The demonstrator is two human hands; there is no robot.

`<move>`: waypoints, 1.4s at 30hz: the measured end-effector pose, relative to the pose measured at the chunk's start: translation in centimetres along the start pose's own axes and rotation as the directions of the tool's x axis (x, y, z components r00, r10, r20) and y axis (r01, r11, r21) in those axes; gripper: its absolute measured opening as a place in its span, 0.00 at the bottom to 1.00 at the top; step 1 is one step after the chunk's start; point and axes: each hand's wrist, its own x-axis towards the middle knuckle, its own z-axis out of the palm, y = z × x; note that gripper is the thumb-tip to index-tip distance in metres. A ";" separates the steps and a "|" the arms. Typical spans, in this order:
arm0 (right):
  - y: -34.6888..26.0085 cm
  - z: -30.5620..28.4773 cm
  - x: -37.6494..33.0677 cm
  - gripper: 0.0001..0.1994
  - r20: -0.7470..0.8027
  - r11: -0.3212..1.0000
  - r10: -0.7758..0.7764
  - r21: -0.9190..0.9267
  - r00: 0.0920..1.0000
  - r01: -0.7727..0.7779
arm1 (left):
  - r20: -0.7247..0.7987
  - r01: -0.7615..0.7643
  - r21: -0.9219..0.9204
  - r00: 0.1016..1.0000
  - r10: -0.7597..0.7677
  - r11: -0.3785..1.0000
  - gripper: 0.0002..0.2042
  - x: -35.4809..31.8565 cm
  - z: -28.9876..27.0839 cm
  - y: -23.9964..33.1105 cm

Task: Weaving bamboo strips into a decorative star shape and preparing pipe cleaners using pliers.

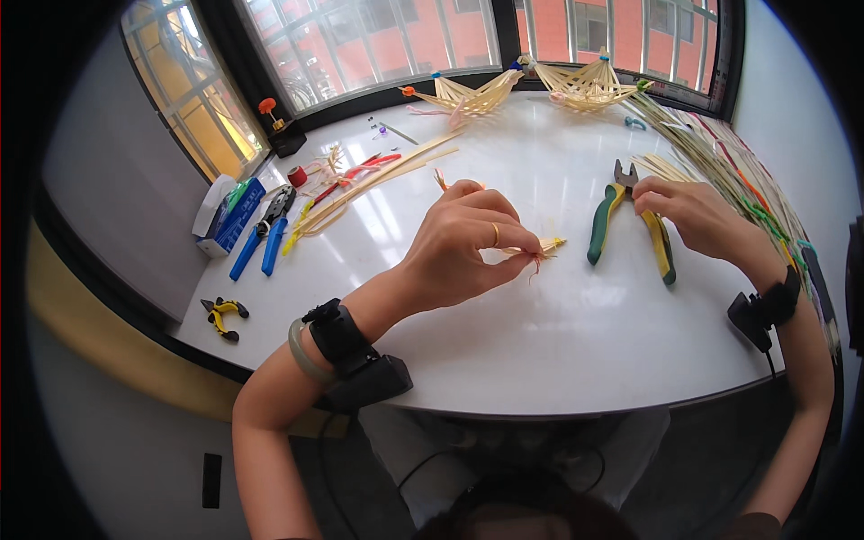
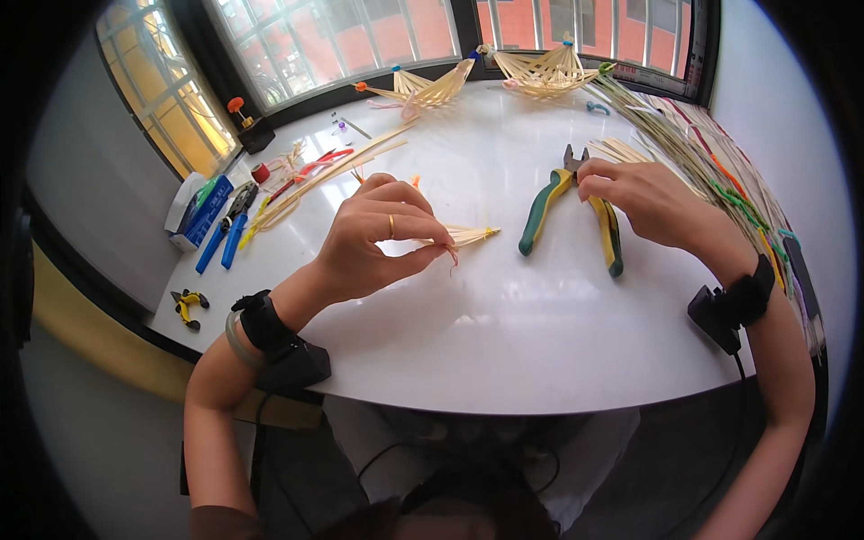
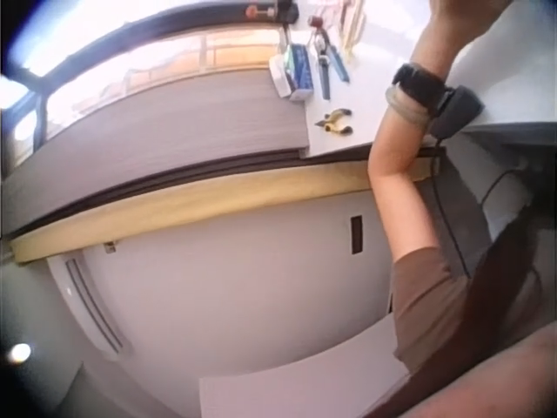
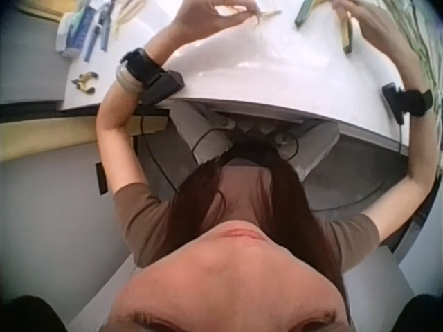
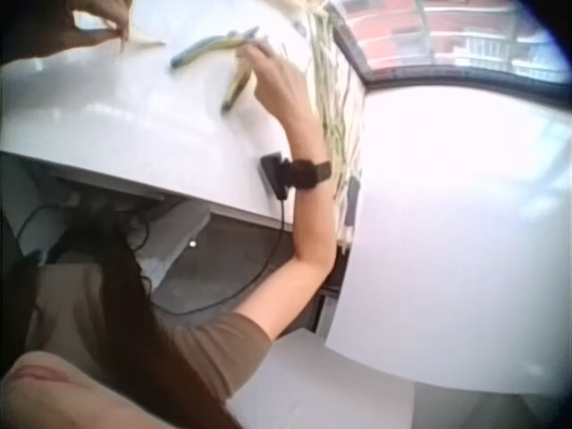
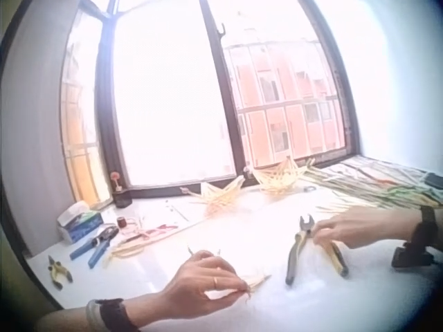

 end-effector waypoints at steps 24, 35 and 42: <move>-9.9 0.5 5.6 0.04 0.347 0.600 -0.032 0.757 0.937 -0.259 | 0.274 0.130 -0.251 0.960 -0.058 0.959 0.09 -1.6 0.1 -0.2; -10.2 0.6 5.0 0.09 0.004 0.752 -0.116 0.653 0.993 0.085 | 0.278 0.065 -0.326 0.960 0.029 0.943 0.07 -1.9 0.4 -0.4; -10.2 0.8 5.1 0.08 0.147 0.708 -0.128 0.706 0.981 -0.014 | 0.276 -0.007 -0.303 0.956 0.095 0.953 0.06 -1.8 0.7 -0.6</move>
